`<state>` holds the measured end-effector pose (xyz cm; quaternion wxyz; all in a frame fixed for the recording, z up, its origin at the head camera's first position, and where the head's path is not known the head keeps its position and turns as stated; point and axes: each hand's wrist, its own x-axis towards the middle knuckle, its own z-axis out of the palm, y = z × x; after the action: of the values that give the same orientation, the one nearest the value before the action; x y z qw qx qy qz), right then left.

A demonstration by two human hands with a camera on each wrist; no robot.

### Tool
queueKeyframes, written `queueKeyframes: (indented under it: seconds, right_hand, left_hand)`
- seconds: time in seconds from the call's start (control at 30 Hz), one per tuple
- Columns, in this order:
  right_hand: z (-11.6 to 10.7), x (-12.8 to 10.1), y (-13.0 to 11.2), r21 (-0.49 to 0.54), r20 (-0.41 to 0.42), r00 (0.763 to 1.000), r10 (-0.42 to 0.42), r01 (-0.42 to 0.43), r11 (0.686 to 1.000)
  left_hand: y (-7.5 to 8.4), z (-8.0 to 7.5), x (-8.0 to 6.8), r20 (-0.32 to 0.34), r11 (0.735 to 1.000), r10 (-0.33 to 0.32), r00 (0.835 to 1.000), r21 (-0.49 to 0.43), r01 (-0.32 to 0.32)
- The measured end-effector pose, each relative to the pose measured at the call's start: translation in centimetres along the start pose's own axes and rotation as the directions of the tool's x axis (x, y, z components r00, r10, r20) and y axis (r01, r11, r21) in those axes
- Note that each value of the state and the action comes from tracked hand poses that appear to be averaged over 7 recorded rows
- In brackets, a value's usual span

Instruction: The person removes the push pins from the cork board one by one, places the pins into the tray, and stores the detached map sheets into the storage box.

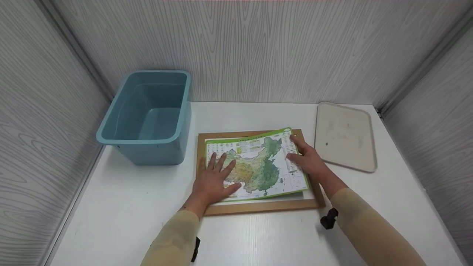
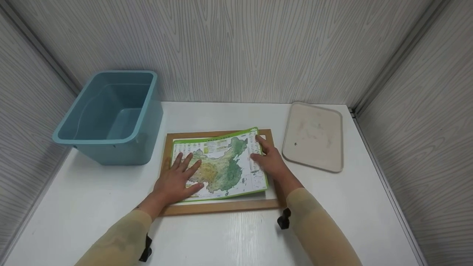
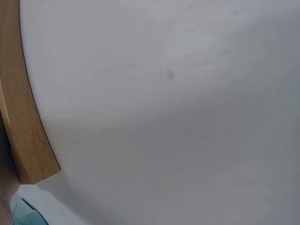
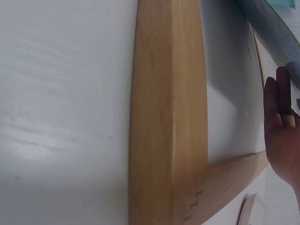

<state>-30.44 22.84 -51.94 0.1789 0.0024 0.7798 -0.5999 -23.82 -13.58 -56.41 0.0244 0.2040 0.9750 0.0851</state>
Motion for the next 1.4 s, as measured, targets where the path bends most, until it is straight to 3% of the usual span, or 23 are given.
queueKeyframes:
  seconds: [0.47,1.07,1.4]
  right_hand:
    - [0.1,-0.3,0.6,0.013,-0.002,1.000,0.025,-0.025,1.000]
    - [-0.2,-1.0,0.5,0.111,-0.029,1.000,-0.001,0.004,0.994]
    - [-1.1,-1.4,0.5,0.160,-0.053,0.999,0.000,0.009,0.987]
  left_hand:
    - [0.2,-0.4,-0.1,0.017,0.999,-0.002,1.000,-0.035,0.002]
    - [0.8,-2.3,0.5,0.136,0.999,-0.046,0.990,-0.018,0.049]
    - [1.4,-4.4,1.3,0.107,1.000,-0.007,0.994,-0.002,0.007]
